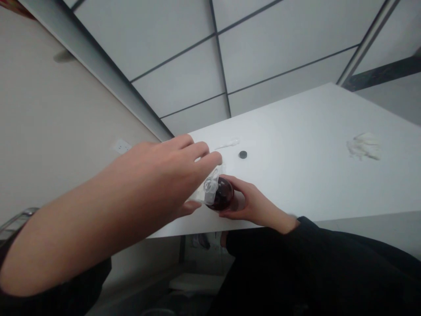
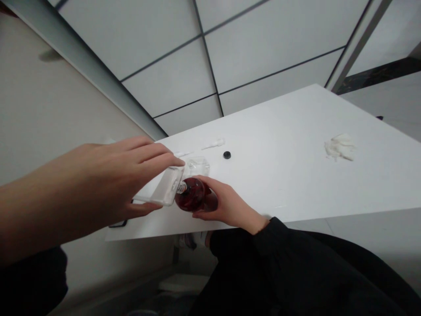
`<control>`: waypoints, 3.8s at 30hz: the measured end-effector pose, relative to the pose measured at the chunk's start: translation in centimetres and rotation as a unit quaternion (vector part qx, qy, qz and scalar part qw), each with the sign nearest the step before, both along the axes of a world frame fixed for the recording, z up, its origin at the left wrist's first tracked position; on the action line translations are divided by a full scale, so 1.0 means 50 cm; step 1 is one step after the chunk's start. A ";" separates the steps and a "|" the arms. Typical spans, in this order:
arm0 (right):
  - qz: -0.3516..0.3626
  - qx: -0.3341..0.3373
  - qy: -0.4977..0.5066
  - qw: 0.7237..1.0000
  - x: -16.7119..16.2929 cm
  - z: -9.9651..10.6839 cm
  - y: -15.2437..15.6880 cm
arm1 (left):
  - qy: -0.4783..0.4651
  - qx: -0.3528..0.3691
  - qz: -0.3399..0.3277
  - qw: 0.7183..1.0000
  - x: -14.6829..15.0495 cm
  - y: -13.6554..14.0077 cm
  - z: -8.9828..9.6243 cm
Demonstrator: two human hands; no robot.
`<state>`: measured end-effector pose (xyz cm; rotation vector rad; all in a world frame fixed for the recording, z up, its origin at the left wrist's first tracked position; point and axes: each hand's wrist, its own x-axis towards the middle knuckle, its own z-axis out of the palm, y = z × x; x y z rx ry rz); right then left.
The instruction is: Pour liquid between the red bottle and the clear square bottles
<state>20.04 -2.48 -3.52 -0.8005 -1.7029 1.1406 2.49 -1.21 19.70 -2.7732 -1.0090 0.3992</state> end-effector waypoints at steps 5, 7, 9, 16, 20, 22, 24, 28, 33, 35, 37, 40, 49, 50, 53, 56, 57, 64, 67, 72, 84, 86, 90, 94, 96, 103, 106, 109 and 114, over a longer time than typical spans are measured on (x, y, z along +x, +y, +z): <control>-0.003 0.003 0.003 1.000 0.000 -0.001 0.000 | -0.029 -0.014 0.016 0.999 -0.003 -0.002 -0.001; -0.003 0.005 0.004 1.000 0.000 -0.001 0.000 | -0.049 -0.021 0.028 0.998 -0.004 -0.004 -0.002; -0.004 0.003 0.003 1.000 0.000 -0.001 0.000 | -0.051 -0.024 0.033 0.998 -0.007 -0.004 -0.004; -0.003 0.005 -0.004 1.000 0.001 -0.001 -0.001 | -0.012 0.001 0.035 0.999 -0.012 -0.006 -0.007; 0.000 0.002 -0.009 1.000 0.002 -0.003 0.000 | -0.014 0.005 0.015 1.000 -0.015 -0.007 -0.009; 0.002 0.001 -0.008 1.000 0.002 -0.003 0.000 | -0.027 0.000 0.000 1.000 -0.022 -0.006 -0.012; 0.004 0.000 -0.005 1.000 0.001 -0.001 -0.001 | -0.042 -0.005 -0.006 0.999 -0.032 -0.004 -0.017; 0.010 -0.004 -0.003 1.000 0.001 0.000 0.000 | -0.064 -0.015 0.014 0.998 -0.046 0.000 -0.025; 0.009 -0.005 -0.006 1.000 0.003 -0.001 0.000 | -0.084 -0.049 0.053 0.994 -0.053 0.004 -0.034; 0.009 -0.010 -0.008 1.000 0.004 -0.001 0.000 | -0.108 -0.060 0.066 0.990 -0.064 0.008 -0.043; 0.007 -0.018 -0.010 1.000 0.005 0.002 -0.001 | -0.150 -0.069 0.077 0.983 -0.080 0.010 -0.056; 0.010 -0.031 -0.007 0.999 0.005 0.005 -0.003 | -0.222 -0.095 0.097 0.965 -0.107 0.011 -0.077; 0.000 -0.048 -0.015 0.999 0.002 -0.015 -0.003 | -0.418 -0.185 0.174 0.872 -0.167 -0.006 -0.149; -0.001 -0.049 -0.019 0.999 0.003 -0.015 -0.002 | -0.441 -0.197 0.182 0.857 -0.175 -0.007 -0.162; 0.000 -0.045 -0.039 0.998 0.006 -0.013 -0.002 | -0.534 -0.242 0.222 0.779 -0.195 -0.003 -0.212; -0.008 -0.035 -0.055 0.998 0.008 -0.013 -0.004 | -0.635 -0.282 0.239 0.678 -0.202 0.001 -0.272; -0.011 -0.030 -0.060 0.998 0.008 -0.015 -0.005 | -0.662 -0.288 0.240 0.649 -0.201 0.000 -0.292; -0.041 0.001 -0.085 0.996 0.012 -0.044 -0.010 | -0.768 -0.310 0.303 0.471 -0.168 -0.039 -0.396; -0.045 0.000 -0.099 0.994 0.014 -0.050 -0.009 | -0.793 -0.318 0.315 0.412 -0.161 -0.055 -0.414; -0.070 0.017 -0.109 0.991 0.012 -0.053 -0.009 | -0.812 -0.336 0.294 0.377 -0.164 -0.062 -0.429; -0.047 -0.004 -0.086 0.995 0.004 -0.041 -0.003 | -0.750 -0.310 0.277 0.515 -0.220 -0.063 -0.395; -0.038 -0.013 -0.079 0.996 0.002 -0.036 -0.001 | -0.738 -0.308 0.272 0.535 -0.219 -0.057 -0.370; -0.024 -0.020 -0.066 0.997 0.000 -0.034 0.001 | -0.718 -0.293 0.252 0.579 -0.211 -0.045 -0.324; -0.023 -0.015 -0.041 0.999 -0.001 -0.044 0.001 | -0.689 -0.283 0.237 0.624 -0.203 -0.038 -0.289; -0.024 -0.017 -0.032 0.999 -0.002 -0.049 0.000 | -0.677 -0.282 0.234 0.638 -0.202 -0.034 -0.275; -0.020 -0.023 -0.028 0.999 0.001 -0.049 0.000 | -0.623 -0.259 0.229 0.701 -0.200 -0.024 -0.238; -0.022 -0.020 -0.024 0.999 0.001 -0.050 0.001 | -0.597 -0.243 0.227 0.730 -0.197 -0.022 -0.220; -0.023 -0.015 -0.019 0.999 0.001 -0.049 0.002 | -0.564 -0.228 0.223 0.762 -0.196 -0.020 -0.203; -0.017 -0.017 -0.031 0.999 0.003 -0.038 0.003 | -0.499 -0.174 0.198 0.825 -0.189 -0.016 -0.174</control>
